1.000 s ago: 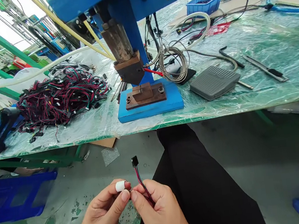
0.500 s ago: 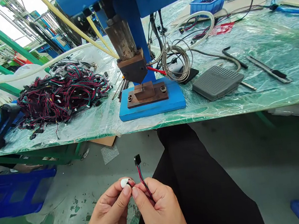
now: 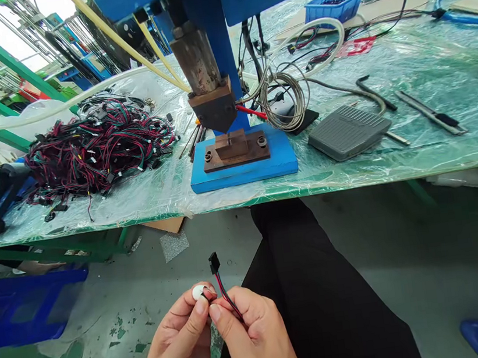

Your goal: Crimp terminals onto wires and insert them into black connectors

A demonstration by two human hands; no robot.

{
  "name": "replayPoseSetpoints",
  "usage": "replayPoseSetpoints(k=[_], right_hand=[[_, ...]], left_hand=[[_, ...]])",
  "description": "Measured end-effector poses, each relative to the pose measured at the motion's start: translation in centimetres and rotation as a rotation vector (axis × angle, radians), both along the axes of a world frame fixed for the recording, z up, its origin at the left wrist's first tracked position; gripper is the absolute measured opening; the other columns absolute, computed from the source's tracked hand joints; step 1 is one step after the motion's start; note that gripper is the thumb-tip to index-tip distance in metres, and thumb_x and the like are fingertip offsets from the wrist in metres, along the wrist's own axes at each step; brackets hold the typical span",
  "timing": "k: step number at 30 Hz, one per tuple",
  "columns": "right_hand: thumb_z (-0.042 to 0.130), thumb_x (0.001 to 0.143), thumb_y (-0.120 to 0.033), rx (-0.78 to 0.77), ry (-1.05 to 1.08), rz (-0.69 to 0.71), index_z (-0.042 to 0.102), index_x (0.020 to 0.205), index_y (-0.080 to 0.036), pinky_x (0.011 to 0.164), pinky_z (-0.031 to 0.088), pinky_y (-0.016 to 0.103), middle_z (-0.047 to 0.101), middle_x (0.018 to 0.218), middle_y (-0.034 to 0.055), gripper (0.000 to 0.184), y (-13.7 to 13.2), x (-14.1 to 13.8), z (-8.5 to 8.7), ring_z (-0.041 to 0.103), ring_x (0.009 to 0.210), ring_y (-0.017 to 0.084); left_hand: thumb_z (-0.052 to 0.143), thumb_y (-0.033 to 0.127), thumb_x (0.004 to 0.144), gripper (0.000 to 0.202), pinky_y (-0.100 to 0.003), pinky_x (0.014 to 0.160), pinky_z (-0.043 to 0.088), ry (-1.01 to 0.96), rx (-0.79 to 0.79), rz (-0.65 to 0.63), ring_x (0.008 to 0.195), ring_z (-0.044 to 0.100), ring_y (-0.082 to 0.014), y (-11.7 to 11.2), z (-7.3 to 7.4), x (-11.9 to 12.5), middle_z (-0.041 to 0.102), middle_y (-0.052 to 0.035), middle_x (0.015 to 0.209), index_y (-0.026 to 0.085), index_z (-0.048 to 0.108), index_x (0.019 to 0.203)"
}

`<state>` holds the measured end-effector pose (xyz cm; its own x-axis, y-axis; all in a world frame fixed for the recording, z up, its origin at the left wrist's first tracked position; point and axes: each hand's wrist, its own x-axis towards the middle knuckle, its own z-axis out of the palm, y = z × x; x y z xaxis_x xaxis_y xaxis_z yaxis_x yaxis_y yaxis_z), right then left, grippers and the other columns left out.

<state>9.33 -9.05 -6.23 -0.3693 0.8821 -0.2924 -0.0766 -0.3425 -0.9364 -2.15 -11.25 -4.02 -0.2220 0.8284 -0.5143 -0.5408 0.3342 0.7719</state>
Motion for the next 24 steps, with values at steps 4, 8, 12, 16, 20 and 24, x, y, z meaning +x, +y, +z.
replayPoseSetpoints(k=[4, 8, 12, 16, 20, 24], right_hand=[[0.052, 0.093, -0.055, -0.067, 0.021, 0.012, 0.043, 0.066, -0.02, 0.046, 0.023, 0.025, 0.033, 0.057, -0.0063, 0.044, -0.2, 0.1, -0.2, 0.026, 0.051, 0.008], [0.055, 0.092, -0.056, -0.14, 0.104, 0.012, 0.043, 0.068, -0.021, 0.044, 0.019, 0.024, 0.027, 0.055, -0.0083, 0.044, -0.3, 0.1, -0.5, 0.021, 0.048, 0.007], [0.059, 0.09, -0.054, -0.189, 0.161, -0.001, 0.046, 0.069, -0.02, 0.045, 0.02, 0.024, 0.028, 0.055, -0.0084, 0.042, -0.2, 0.2, -0.3, 0.022, 0.049, 0.007], [0.06, 0.09, -0.053, -0.199, 0.178, -0.033, 0.051, 0.069, -0.018, 0.046, 0.021, 0.024, 0.03, 0.055, -0.0082, 0.042, -0.3, 0.3, -0.1, 0.023, 0.05, 0.007], [0.063, 0.089, -0.053, -0.236, 0.269, -0.068, 0.055, 0.073, -0.017, 0.045, 0.018, 0.024, 0.027, 0.054, -0.0094, 0.041, -0.3, 0.1, -0.2, 0.02, 0.049, 0.007], [0.065, 0.089, -0.052, -0.272, 0.398, -0.134, 0.061, 0.08, -0.015, 0.044, 0.014, 0.023, 0.029, 0.054, -0.01, 0.038, 0.0, 0.1, -0.3, 0.019, 0.048, 0.006]], left_hand=[[0.089, 0.034, 0.069, 0.029, -0.024, 0.076, 0.05, -0.028, -0.017, 0.028, 0.08, 0.059, -0.0156, 0.2, 0.0, 0.2, 0.066, -0.0066, 0.086, 0.015, 0.075, 0.085], [0.089, 0.034, 0.069, 0.029, -0.024, 0.077, 0.05, -0.011, -0.007, 0.045, 0.082, 0.06, -0.0161, 0.4, -0.1, 0.3, 0.068, -0.0069, 0.089, 0.015, 0.075, 0.086], [0.091, 0.033, 0.067, 0.029, -0.022, 0.074, 0.051, 0.016, 0.0, 0.064, 0.079, 0.059, -0.0147, 0.5, -0.1, 0.4, 0.068, -0.006, 0.086, 0.015, 0.075, 0.084], [0.089, 0.034, 0.069, 0.028, -0.021, 0.074, 0.051, 0.077, 0.036, 0.061, 0.079, 0.059, -0.0146, 0.7, -0.1, 0.4, 0.068, -0.0059, 0.086, 0.016, 0.075, 0.085], [0.086, 0.037, 0.074, 0.027, -0.021, 0.079, 0.05, 0.161, 0.039, -0.001, 0.086, 0.06, -0.0154, 0.9, 0.1, -0.1, 0.069, -0.0059, 0.09, 0.017, 0.076, 0.089], [0.075, 0.048, 0.084, 0.035, -0.025, 0.09, 0.05, 0.224, 0.003, -0.042, 0.102, 0.063, -0.0216, 0.6, 0.0, -1.1, 0.072, -0.0097, 0.107, 0.018, 0.075, 0.104]])
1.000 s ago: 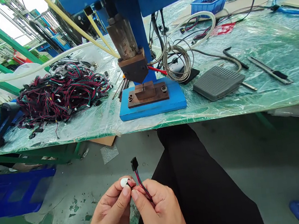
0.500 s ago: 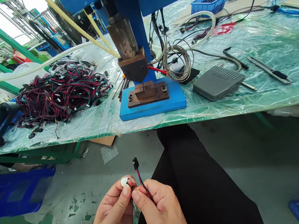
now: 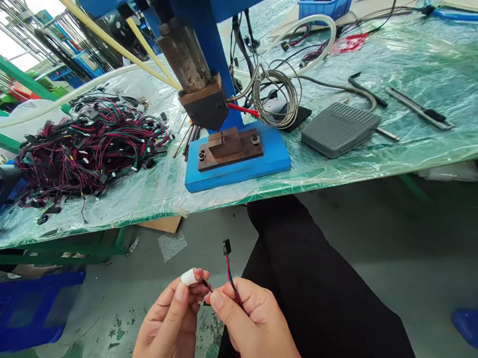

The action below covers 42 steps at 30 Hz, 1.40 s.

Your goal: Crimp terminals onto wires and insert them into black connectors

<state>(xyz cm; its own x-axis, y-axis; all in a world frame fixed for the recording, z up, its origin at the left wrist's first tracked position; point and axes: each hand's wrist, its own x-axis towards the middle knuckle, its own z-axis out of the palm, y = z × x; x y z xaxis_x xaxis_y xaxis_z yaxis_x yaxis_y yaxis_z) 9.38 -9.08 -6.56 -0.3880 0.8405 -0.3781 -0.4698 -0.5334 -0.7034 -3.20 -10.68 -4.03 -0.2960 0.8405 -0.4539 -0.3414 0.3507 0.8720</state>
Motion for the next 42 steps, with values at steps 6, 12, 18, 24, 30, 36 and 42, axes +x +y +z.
replayPoseSetpoints(k=[6, 12, 18, 24, 30, 36, 42], right_hand=[[0.066, 0.089, -0.049, -0.049, 0.103, 0.006, 0.063, 0.086, -0.015, 0.043, 0.013, 0.022, 0.028, 0.052, -0.0111, 0.034, 0.3, 0.4, -0.2, 0.017, 0.046, 0.005], [0.063, 0.092, -0.05, -0.075, 0.124, 0.011, 0.06, 0.101, -0.018, 0.042, 0.011, 0.021, 0.028, 0.054, -0.0117, 0.033, 0.2, 0.2, -0.6, 0.016, 0.046, 0.005], [0.07, 0.088, -0.046, -0.053, 0.047, 0.086, 0.058, 0.088, -0.017, 0.044, 0.015, 0.022, 0.037, 0.064, -0.0092, 0.03, 0.2, 0.4, -0.6, 0.017, 0.049, 0.004], [0.068, 0.089, -0.046, -0.05, -0.029, 0.111, 0.06, 0.084, -0.018, 0.043, 0.011, 0.023, 0.026, 0.057, -0.0107, 0.03, 0.5, 0.5, -0.2, 0.013, 0.047, 0.005], [0.068, 0.089, -0.047, -0.024, -0.106, 0.121, 0.06, 0.084, -0.018, 0.042, 0.015, 0.021, 0.032, 0.06, -0.0093, 0.03, 0.5, 0.3, -0.1, 0.018, 0.048, 0.004], [0.067, 0.088, -0.046, -0.042, -0.09, 0.26, 0.056, 0.082, -0.019, 0.042, 0.03, 0.018, 0.042, 0.057, -0.0083, 0.03, 0.6, 0.6, -0.2, 0.033, 0.045, 0.005], [0.067, 0.087, -0.036, -0.206, 0.086, 0.307, 0.051, 0.083, -0.02, 0.04, 0.01, 0.02, 0.028, 0.055, -0.0116, 0.023, 1.1, 1.2, 0.1, 0.014, 0.046, 0.005]], left_hand=[[0.075, 0.039, 0.085, 0.026, -0.027, 0.092, 0.051, 0.105, 0.009, -0.13, 0.1, 0.065, -0.0222, -1.0, -0.3, -0.3, 0.074, -0.007, 0.102, 0.021, 0.075, 0.104], [0.078, 0.035, 0.083, 0.019, -0.025, 0.087, 0.052, 0.115, 0.053, -0.083, 0.093, 0.066, -0.0203, -0.7, 0.5, 0.4, 0.074, -0.0051, 0.092, 0.02, 0.077, 0.095], [0.08, 0.038, 0.081, 0.02, -0.023, 0.084, 0.05, 0.139, 0.048, -0.06, 0.089, 0.063, -0.0182, -0.7, 0.4, -0.1, 0.071, -0.0028, 0.084, 0.022, 0.078, 0.093], [0.077, 0.047, 0.082, 0.032, -0.024, 0.086, 0.048, 0.099, -0.072, -0.066, 0.093, 0.06, -0.0188, -0.8, 0.4, -0.7, 0.071, -0.0056, 0.096, 0.02, 0.075, 0.099], [0.078, 0.044, 0.082, 0.026, -0.021, 0.077, 0.047, 0.122, -0.069, -0.091, 0.082, 0.055, -0.0155, -0.9, 0.5, -1.0, 0.066, -0.0022, 0.083, 0.019, 0.071, 0.087], [0.076, 0.041, 0.085, 0.023, -0.02, 0.073, 0.045, 0.111, -0.061, -0.144, 0.08, 0.051, -0.0144, -1.2, 0.0, -1.6, 0.063, -0.0017, 0.083, 0.019, 0.07, 0.086], [0.076, 0.043, 0.084, 0.024, -0.019, 0.073, 0.045, 0.132, -0.066, -0.158, 0.078, 0.049, -0.0142, -1.3, -0.3, -1.7, 0.061, -0.0012, 0.081, 0.019, 0.07, 0.087]])
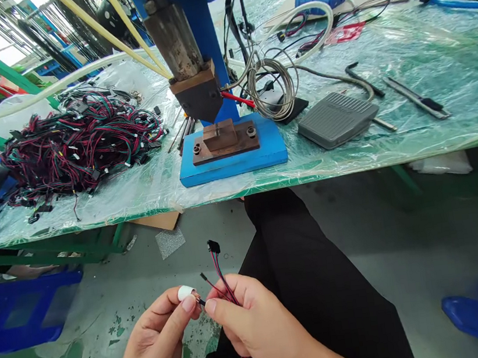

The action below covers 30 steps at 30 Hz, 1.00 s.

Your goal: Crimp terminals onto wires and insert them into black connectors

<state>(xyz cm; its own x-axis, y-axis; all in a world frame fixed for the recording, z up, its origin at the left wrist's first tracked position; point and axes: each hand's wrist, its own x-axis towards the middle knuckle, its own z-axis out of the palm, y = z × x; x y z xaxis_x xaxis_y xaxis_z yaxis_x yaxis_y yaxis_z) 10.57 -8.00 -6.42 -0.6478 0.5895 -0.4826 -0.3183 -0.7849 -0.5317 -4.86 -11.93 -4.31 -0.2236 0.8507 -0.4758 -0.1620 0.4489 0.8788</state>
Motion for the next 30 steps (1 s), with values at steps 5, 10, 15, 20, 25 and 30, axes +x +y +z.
replayPoseSetpoints(k=[5, 10, 15, 20, 25, 30], right_hand=[[0.065, 0.089, -0.034, 0.182, -0.204, -0.06, 0.055, 0.08, -0.017, 0.044, 0.016, 0.022, 0.036, 0.062, -0.0084, 0.021, 0.0, -0.2, 0.2, 0.019, 0.051, 0.006], [0.063, 0.089, -0.031, 0.288, -0.304, -0.071, 0.054, 0.073, -0.016, 0.051, 0.025, 0.021, 0.04, 0.065, -0.006, 0.024, 0.1, -0.3, 0.6, 0.027, 0.059, 0.008], [0.063, 0.09, -0.033, 0.18, -0.237, -0.049, 0.056, 0.076, -0.017, 0.045, 0.016, 0.023, 0.032, 0.058, -0.0094, 0.022, -0.1, -0.1, 0.1, 0.018, 0.049, 0.005], [0.067, 0.088, -0.033, 0.124, -0.167, -0.088, 0.059, 0.077, -0.016, 0.042, 0.012, 0.023, 0.031, 0.057, -0.0099, 0.022, -0.4, -0.4, -0.2, 0.015, 0.046, 0.004], [0.068, 0.087, -0.037, 0.166, -0.241, -0.102, 0.061, 0.077, -0.015, 0.043, 0.015, 0.023, 0.035, 0.06, -0.0085, 0.025, -0.6, -0.6, -0.2, 0.018, 0.049, 0.004], [0.066, 0.088, -0.041, 0.28, -0.34, -0.101, 0.061, 0.072, -0.014, 0.049, 0.023, 0.022, 0.038, 0.061, -0.0063, 0.032, -0.6, -0.4, 0.4, 0.024, 0.056, 0.007]], left_hand=[[0.073, 0.045, 0.086, 0.025, -0.019, 0.076, 0.045, 0.073, -0.016, -0.056, 0.082, 0.051, -0.0144, 0.0, -0.1, -0.3, 0.063, -0.0008, 0.085, 0.021, 0.07, 0.088], [0.07, 0.047, 0.088, 0.025, -0.02, 0.077, 0.045, 0.142, -0.001, -0.114, 0.083, 0.052, -0.0155, 0.3, 0.5, -0.3, 0.063, -0.0008, 0.087, 0.022, 0.069, 0.089], [0.068, 0.045, 0.089, 0.022, -0.021, 0.069, 0.042, 0.25, 0.065, -0.135, 0.078, 0.046, -0.0156, 0.4, 1.3, 0.0, 0.056, -0.0002, 0.084, 0.023, 0.068, 0.087], [0.068, 0.042, 0.09, 0.018, -0.021, 0.071, 0.042, 0.239, 0.126, -0.131, 0.08, 0.047, -0.0159, 0.3, 0.9, -0.3, 0.056, -0.0004, 0.086, 0.024, 0.068, 0.087], [0.071, 0.043, 0.088, 0.02, -0.02, 0.072, 0.043, 0.229, 0.066, -0.096, 0.081, 0.049, -0.0153, 0.0, 0.1, -0.7, 0.059, -0.0004, 0.087, 0.024, 0.068, 0.09], [0.074, 0.044, 0.085, 0.024, -0.018, 0.071, 0.043, 0.161, 0.035, -0.038, 0.082, 0.05, -0.015, -0.3, 0.2, -0.7, 0.059, -0.0005, 0.087, 0.022, 0.067, 0.09]])
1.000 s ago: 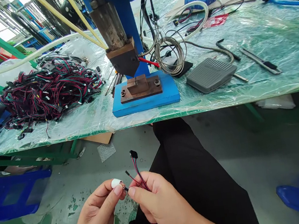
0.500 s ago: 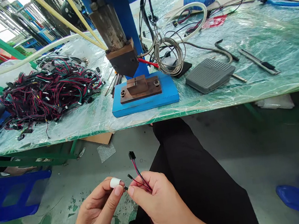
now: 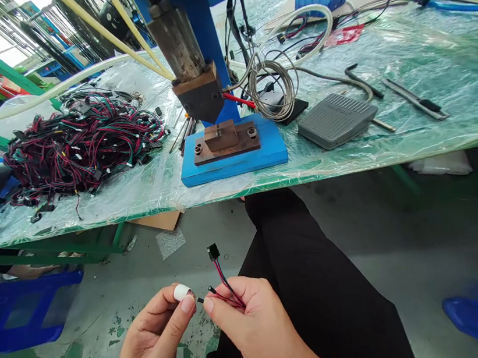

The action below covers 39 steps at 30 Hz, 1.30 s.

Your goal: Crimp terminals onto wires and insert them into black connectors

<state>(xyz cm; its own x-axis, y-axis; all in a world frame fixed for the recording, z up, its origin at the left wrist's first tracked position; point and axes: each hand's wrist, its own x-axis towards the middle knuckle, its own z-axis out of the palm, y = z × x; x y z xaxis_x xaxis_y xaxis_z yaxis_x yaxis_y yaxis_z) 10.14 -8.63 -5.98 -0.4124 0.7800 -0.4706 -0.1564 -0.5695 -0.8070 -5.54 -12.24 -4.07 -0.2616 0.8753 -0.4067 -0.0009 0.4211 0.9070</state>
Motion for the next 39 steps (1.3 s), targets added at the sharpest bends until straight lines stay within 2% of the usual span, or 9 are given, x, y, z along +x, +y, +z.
replayPoseSetpoints(k=[6, 10, 14, 16, 20, 26, 31, 35, 39], right_hand=[[0.068, 0.084, -0.042, 0.043, -0.024, -0.012, 0.071, 0.077, -0.013, 0.055, 0.033, 0.023, 0.053, 0.064, -0.0004, 0.03, -0.1, -0.2, 0.5, 0.037, 0.061, 0.011], [0.066, 0.085, -0.044, 0.13, -0.074, -0.002, 0.073, 0.075, -0.015, 0.054, 0.034, 0.025, 0.053, 0.062, -0.0001, 0.031, -0.5, -0.1, -0.2, 0.039, 0.059, 0.012], [0.064, 0.087, -0.038, 0.171, -0.081, 0.054, 0.072, 0.076, -0.016, 0.053, 0.031, 0.025, 0.048, 0.06, -0.0017, 0.026, -0.4, 0.2, -0.7, 0.037, 0.058, 0.012], [0.062, 0.089, -0.034, 0.164, -0.078, 0.091, 0.066, 0.07, -0.017, 0.052, 0.028, 0.026, 0.043, 0.058, -0.0034, 0.026, -0.2, 0.3, -0.6, 0.034, 0.056, 0.011], [0.058, 0.091, -0.031, 0.198, -0.063, 0.109, 0.049, 0.058, -0.018, 0.052, 0.026, 0.027, 0.037, 0.057, -0.0046, 0.036, 0.0, 0.3, -0.7, 0.032, 0.057, 0.01], [0.06, 0.091, -0.035, 0.152, -0.037, 0.145, 0.067, 0.078, -0.015, 0.055, 0.028, 0.026, 0.04, 0.062, -0.0044, 0.025, 0.4, 0.0, -1.0, 0.035, 0.061, 0.011], [0.06, 0.089, -0.03, 0.087, 0.003, 0.191, 0.066, 0.078, -0.015, 0.06, 0.038, 0.024, 0.049, 0.066, -0.0029, 0.019, 0.8, 0.5, -0.7, 0.044, 0.064, 0.011], [0.06, 0.091, -0.037, 0.037, 0.053, 0.234, 0.067, 0.082, -0.015, 0.069, 0.047, 0.026, 0.063, 0.074, 0.002, 0.025, 1.1, 1.1, -0.4, 0.057, 0.07, 0.014], [0.057, 0.093, -0.037, 0.129, -0.028, 0.29, 0.065, 0.078, -0.015, 0.062, 0.042, 0.024, 0.062, 0.072, 0.001, 0.028, 1.4, 1.3, -0.2, 0.054, 0.067, 0.012]], left_hand=[[0.073, 0.041, 0.087, 0.02, -0.019, 0.071, 0.04, -0.174, -0.052, -0.072, 0.082, 0.047, -0.0148, -0.1, 0.2, -0.8, 0.057, -0.0005, 0.085, 0.022, 0.068, 0.092], [0.069, 0.039, 0.091, 0.016, -0.021, 0.073, 0.038, -0.207, -0.1, -0.127, 0.084, 0.045, -0.0154, -0.1, 0.0, -1.6, 0.055, -0.0005, 0.086, 0.023, 0.067, 0.095], [0.068, 0.038, 0.092, 0.015, -0.022, 0.073, 0.036, -0.249, -0.118, -0.159, 0.081, 0.043, -0.015, 0.1, 0.1, -1.8, 0.053, -0.0001, 0.084, 0.023, 0.067, 0.094], [0.068, 0.039, 0.092, 0.017, -0.023, 0.073, 0.036, -0.247, -0.129, -0.173, 0.081, 0.043, -0.0153, 0.3, 0.1, -1.9, 0.053, -0.0004, 0.084, 0.022, 0.067, 0.093], [0.067, 0.04, 0.092, 0.017, -0.024, 0.073, 0.036, -0.177, -0.131, -0.192, 0.082, 0.045, -0.0153, 0.4, -0.2, -2.2, 0.054, 0.0003, 0.084, 0.023, 0.066, 0.094], [0.069, 0.041, 0.091, 0.017, -0.022, 0.07, 0.036, -0.117, -0.142, -0.185, 0.077, 0.043, -0.014, 0.6, -0.1, -2.5, 0.055, 0.0024, 0.08, 0.024, 0.066, 0.091], [0.071, 0.042, 0.089, 0.018, -0.021, 0.073, 0.038, -0.108, -0.151, -0.131, 0.08, 0.048, -0.0137, 0.6, 0.1, -2.3, 0.06, 0.0027, 0.082, 0.024, 0.067, 0.091], [0.07, 0.043, 0.09, 0.021, -0.021, 0.07, 0.039, -0.099, -0.163, -0.153, 0.076, 0.049, -0.014, 0.4, -0.1, -2.3, 0.06, 0.0021, 0.078, 0.023, 0.066, 0.087], [0.069, 0.042, 0.091, 0.019, -0.022, 0.073, 0.039, -0.111, -0.156, -0.205, 0.079, 0.05, -0.0147, 0.3, -0.1, -2.1, 0.062, 0.0017, 0.081, 0.023, 0.066, 0.088]])
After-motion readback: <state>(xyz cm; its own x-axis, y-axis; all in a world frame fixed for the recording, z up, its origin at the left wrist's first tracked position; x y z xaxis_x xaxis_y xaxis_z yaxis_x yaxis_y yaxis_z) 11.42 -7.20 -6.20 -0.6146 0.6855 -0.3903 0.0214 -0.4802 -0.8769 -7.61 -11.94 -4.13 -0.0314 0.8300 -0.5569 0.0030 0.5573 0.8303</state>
